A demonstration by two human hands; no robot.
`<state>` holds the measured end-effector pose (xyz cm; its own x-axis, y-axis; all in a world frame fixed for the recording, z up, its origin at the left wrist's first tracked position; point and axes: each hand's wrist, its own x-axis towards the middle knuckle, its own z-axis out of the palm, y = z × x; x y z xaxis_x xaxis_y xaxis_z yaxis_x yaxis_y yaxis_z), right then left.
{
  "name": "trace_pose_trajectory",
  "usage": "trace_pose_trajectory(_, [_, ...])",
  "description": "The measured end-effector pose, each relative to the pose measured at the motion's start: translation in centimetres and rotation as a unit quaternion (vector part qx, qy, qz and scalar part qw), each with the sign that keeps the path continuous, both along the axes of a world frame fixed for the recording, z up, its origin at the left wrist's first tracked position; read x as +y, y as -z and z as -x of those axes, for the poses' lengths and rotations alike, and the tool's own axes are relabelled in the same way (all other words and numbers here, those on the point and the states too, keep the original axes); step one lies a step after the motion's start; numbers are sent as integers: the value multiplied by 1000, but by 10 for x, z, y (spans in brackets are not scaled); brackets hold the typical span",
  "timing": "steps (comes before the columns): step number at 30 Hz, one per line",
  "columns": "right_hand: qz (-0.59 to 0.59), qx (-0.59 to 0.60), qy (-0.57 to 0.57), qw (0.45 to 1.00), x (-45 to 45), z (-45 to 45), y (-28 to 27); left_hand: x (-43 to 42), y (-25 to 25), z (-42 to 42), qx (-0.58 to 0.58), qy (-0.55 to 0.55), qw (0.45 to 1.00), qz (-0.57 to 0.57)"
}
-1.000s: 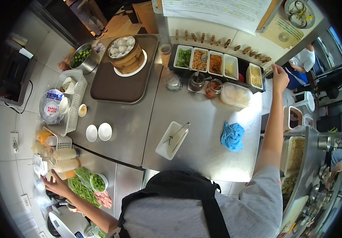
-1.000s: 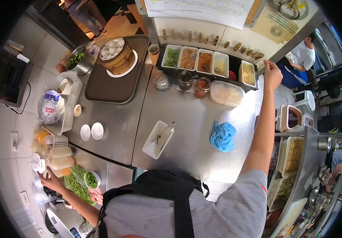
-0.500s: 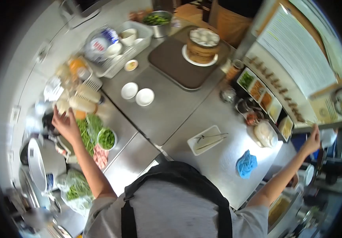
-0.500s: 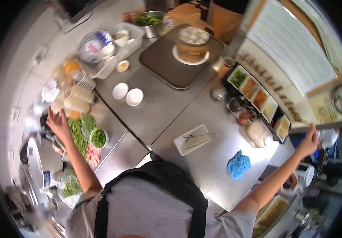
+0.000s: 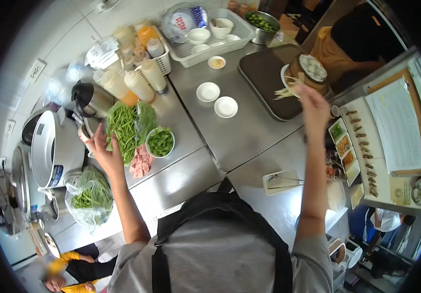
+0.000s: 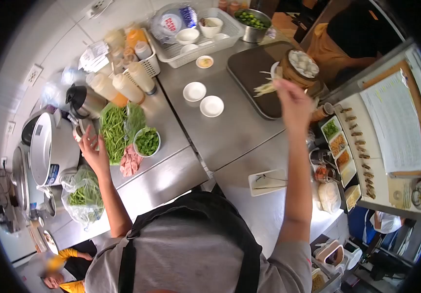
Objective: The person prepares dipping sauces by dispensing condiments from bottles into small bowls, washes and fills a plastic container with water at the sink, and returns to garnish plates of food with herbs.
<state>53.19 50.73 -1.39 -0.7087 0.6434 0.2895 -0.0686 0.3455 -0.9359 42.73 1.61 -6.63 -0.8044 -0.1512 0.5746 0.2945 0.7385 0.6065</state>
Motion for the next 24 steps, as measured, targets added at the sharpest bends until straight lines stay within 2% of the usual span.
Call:
trace_pose_trajectory(3, [0, 8, -39, 999, -40, 65, 77, -24, 24, -29, -69, -33, 997, 27])
trace_pose_trajectory(7, [-71, -73, -14, 995, -76, 107, 173, -47, 56, -68, -133, -61, 988, 57])
trace_pose_trajectory(8, [-117, -158, -17, 980, -84, 105, 178, -50, 62, -76, -153, -63, 984, 63])
trace_pose_trajectory(11, [-375, -114, -43, 919, -86, 103, 204, -57, 79, -94, -210, -52, 973, 77])
trace_pose_trajectory(12, [-357, -159, -47, 920, -91, 101, 200, -60, 84, -98, -218, -44, 971, 88])
trace_pose_trajectory(15, [-426, -172, -50, 887, -92, 100, 196, -60, 102, -102, -224, -39, 962, 150])
trace_pose_trajectory(18, [-444, -241, -75, 860, -83, 102, 182, -55, 119, -96, -229, -28, 950, 211])
trace_pose_trajectory(21, [-396, -225, -51, 889, -78, 94, 164, -47, 126, -86, -222, -33, 949, 219])
trace_pose_trajectory(24, [-378, -130, -44, 916, -66, 78, 185, -54, 127, -80, -254, -49, 936, 239])
